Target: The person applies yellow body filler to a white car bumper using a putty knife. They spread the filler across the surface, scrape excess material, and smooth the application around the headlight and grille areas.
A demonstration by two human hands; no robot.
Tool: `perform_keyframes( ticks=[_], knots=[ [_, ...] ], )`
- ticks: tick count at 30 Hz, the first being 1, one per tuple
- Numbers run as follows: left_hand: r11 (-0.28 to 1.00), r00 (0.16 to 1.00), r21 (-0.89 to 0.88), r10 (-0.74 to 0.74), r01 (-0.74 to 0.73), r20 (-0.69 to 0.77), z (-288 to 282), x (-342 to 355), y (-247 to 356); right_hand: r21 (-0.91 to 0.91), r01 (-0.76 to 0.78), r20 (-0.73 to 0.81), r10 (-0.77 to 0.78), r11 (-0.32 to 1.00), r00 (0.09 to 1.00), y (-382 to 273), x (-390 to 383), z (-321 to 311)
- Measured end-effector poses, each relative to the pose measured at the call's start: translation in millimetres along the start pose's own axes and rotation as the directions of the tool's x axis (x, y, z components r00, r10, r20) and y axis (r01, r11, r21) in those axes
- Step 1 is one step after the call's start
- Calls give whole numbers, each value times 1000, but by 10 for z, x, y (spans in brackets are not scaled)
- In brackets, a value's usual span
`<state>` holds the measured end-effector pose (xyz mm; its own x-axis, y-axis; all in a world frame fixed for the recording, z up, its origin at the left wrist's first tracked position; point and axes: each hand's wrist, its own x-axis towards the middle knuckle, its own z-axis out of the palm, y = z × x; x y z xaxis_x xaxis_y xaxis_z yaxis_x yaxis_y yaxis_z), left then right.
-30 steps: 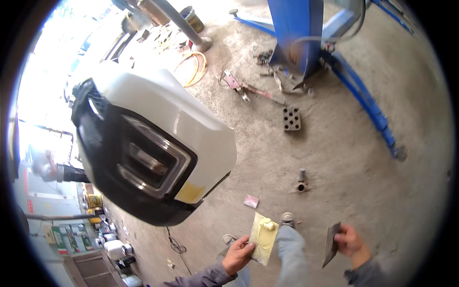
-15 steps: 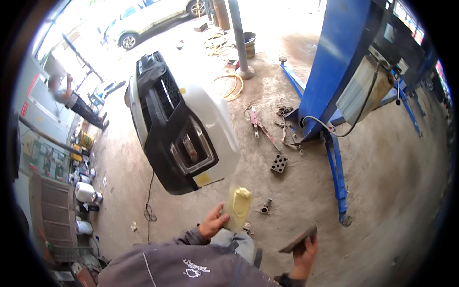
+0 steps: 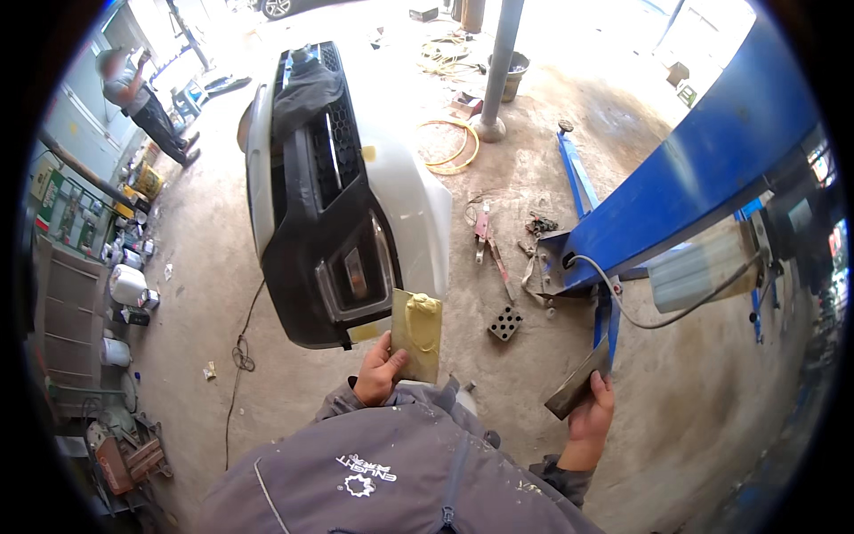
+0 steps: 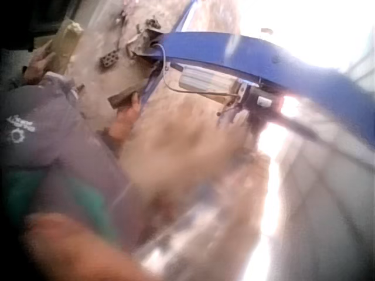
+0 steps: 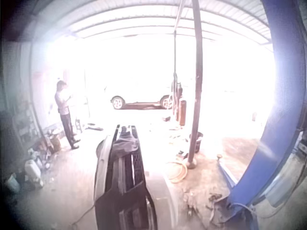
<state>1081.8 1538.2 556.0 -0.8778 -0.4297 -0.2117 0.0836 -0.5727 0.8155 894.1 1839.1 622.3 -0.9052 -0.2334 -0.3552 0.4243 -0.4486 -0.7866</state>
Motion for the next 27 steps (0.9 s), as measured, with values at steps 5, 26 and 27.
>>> perform_keyframes(
  ticks=[5,26,27],
  knots=[
    [998,984,-37,42,-49,-175,-4,623,73,-40,-81,-63,79,996,995,-112,801,125],
    [964,820,-192,41,-182,-571,718,2732,391,-151,-344,285,374,927,883,-789,4866,1728],
    [962,807,-184,59,-204,-587,725,2822,411,-160,-353,299,386,922,873,-762,4971,1867]
  ],
)
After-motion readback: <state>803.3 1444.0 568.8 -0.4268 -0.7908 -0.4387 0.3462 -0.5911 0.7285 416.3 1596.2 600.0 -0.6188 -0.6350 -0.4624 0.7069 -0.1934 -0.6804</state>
